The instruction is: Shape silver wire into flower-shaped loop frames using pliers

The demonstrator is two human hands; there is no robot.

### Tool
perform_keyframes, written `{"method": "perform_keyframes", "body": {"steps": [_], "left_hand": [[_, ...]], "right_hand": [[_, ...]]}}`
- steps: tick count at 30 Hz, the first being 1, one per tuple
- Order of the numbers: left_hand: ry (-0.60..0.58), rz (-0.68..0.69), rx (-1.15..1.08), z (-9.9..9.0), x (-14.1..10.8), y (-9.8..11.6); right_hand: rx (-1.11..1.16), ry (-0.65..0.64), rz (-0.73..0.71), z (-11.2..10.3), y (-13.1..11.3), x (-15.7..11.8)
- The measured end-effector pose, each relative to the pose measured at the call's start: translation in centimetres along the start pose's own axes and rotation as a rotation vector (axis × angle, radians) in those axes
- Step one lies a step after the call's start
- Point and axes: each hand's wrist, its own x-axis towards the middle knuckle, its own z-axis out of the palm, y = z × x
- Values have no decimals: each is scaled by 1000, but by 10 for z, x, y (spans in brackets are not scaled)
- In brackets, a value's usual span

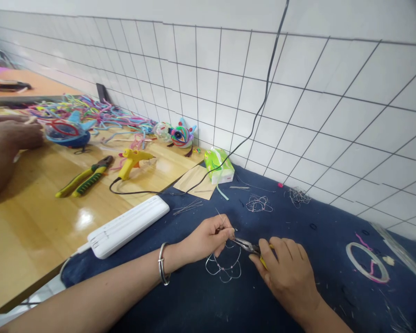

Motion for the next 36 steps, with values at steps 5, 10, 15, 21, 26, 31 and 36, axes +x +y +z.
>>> {"method": "perform_keyframes", "body": {"steps": [5, 10, 15, 21, 26, 31, 36], "left_hand": [[-25, -17, -31, 1, 0, -3], [-44, -58, -55, 0, 0, -3], [-56, -68, -67, 0, 0, -2], [-40, -51, -83, 1, 1, -4], [-30, -38, -35, 2, 2, -4], [-5, -39, 2, 3, 1, -5], [28, -37, 48, 4, 1, -7]], "right_hand": [[-40, 19, -36, 0, 0, -1], [-55, 45, -68, 2, 1, -1], [-53, 82, -70, 6, 2, -2], [-24, 51, -56, 5, 1, -3], [51, -22, 21, 4, 0, -2], [102, -63, 77, 4, -2, 0], [119, -76, 97, 3, -3, 0]]}}
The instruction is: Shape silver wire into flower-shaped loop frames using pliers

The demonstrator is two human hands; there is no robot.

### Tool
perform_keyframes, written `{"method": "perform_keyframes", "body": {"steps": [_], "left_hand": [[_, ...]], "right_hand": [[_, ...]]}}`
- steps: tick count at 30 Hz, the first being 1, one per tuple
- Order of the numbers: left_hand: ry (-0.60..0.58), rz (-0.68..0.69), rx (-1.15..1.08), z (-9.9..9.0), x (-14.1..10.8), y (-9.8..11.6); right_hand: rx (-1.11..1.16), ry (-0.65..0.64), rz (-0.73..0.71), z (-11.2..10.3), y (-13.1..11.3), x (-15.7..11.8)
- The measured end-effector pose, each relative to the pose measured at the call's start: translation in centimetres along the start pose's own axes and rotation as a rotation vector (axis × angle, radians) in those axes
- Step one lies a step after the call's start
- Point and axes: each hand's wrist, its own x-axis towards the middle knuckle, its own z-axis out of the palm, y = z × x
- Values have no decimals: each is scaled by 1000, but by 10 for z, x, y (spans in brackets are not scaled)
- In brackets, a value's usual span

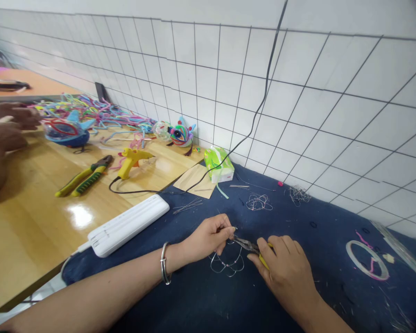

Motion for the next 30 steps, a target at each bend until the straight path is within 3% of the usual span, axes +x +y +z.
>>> {"method": "perform_keyframes", "body": {"steps": [15, 30], "left_hand": [[13, -7, -35, 2, 1, 2], [158, 35, -37, 13, -2, 6]], "right_hand": [[20, -13, 38, 1, -1, 1], [-8, -31, 110, -4, -6, 5]]}}
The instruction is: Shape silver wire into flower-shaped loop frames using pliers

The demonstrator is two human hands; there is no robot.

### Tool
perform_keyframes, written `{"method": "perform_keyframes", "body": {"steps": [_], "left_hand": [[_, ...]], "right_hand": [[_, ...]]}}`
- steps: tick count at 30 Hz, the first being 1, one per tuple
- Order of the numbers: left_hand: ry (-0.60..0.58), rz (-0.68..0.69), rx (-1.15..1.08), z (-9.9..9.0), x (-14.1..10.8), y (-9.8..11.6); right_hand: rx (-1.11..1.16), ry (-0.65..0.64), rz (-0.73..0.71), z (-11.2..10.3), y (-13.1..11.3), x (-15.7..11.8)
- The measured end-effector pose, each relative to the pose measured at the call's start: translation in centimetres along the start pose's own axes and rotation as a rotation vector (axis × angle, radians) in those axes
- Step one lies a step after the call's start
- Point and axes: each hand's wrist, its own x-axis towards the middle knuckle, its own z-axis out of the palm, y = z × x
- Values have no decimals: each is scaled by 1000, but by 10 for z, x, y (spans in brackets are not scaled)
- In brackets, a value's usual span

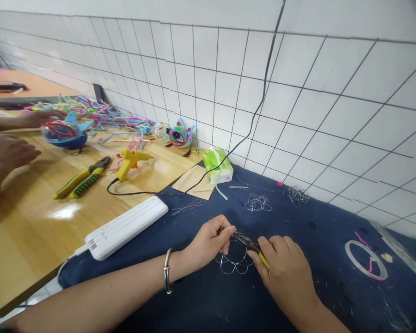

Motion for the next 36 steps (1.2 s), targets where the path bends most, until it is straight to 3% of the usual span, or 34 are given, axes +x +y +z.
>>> {"method": "perform_keyframes", "body": {"steps": [10, 18, 26, 36], "left_hand": [[-24, -10, 1, -1, -1, 4], [-107, 11, -34, -5, -2, 2], [-36, 8, -84, -6, 1, 0], [-51, -71, -252, -4, 4, -2]], "right_hand": [[-64, 61, -63, 4, 2, -4], [17, 81, -131, 4, 8, -4], [-47, 86, -94, 0, 6, -2], [-72, 71, -96, 0, 5, -2]]}}
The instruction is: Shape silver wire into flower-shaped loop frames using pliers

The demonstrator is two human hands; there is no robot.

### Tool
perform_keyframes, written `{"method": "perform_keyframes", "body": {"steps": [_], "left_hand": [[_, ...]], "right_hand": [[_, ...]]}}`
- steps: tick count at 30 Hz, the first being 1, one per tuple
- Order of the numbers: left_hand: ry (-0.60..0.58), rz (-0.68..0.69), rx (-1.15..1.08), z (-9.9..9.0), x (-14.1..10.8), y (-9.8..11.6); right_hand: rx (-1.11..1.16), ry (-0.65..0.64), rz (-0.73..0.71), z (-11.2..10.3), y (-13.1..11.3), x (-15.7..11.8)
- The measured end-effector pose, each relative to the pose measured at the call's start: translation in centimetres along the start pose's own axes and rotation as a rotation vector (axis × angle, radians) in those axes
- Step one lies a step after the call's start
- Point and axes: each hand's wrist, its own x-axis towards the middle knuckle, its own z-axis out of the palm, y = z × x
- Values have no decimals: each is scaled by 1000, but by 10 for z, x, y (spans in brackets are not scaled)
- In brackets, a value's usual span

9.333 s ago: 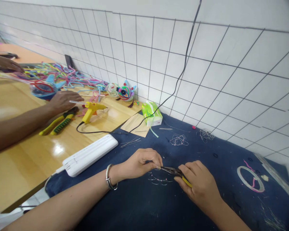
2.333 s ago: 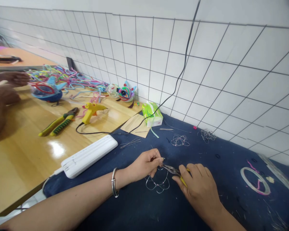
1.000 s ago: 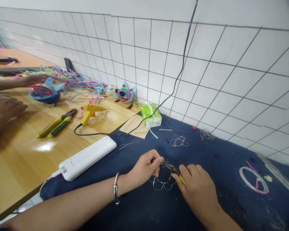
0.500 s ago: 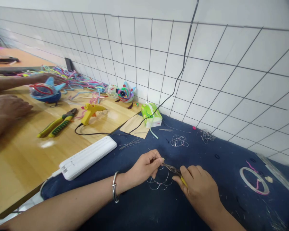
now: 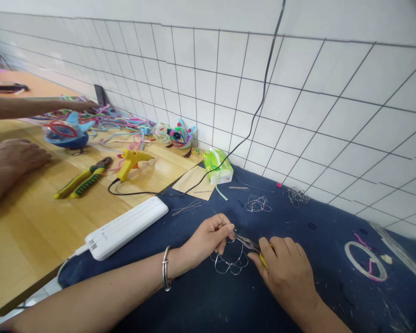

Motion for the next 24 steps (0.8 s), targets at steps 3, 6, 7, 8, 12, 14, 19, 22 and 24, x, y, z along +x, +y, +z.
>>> {"method": "perform_keyframes", "body": {"steps": [3, 6, 7, 8, 12, 14, 19, 22, 24], "left_hand": [[1, -4, 15, -1, 0, -1], [1, 4, 35, -1, 0, -1], [2, 4, 40, -2, 0, -1], [1, 2, 41, -2, -1, -1], [-16, -16, 23, -2, -1, -1], [-21, -15, 17, -3, -1, -2], [-29, -7, 14, -3, -1, -2], [-31, 2, 29, -2, -1, -1], [-29, 8, 43, -2, -2, -1]], "right_hand": [[9, 16, -20, 0, 1, 0], [20, 27, -22, 0, 1, 0], [23, 30, -21, 1, 2, -1], [27, 30, -16, 1, 2, -1], [47, 6, 19, 3, 3, -2], [60, -11, 23, 4, 2, -2], [72, -28, 26, 5, 2, -2], [87, -30, 34, 5, 2, -2], [102, -30, 43, 5, 2, -2]]}}
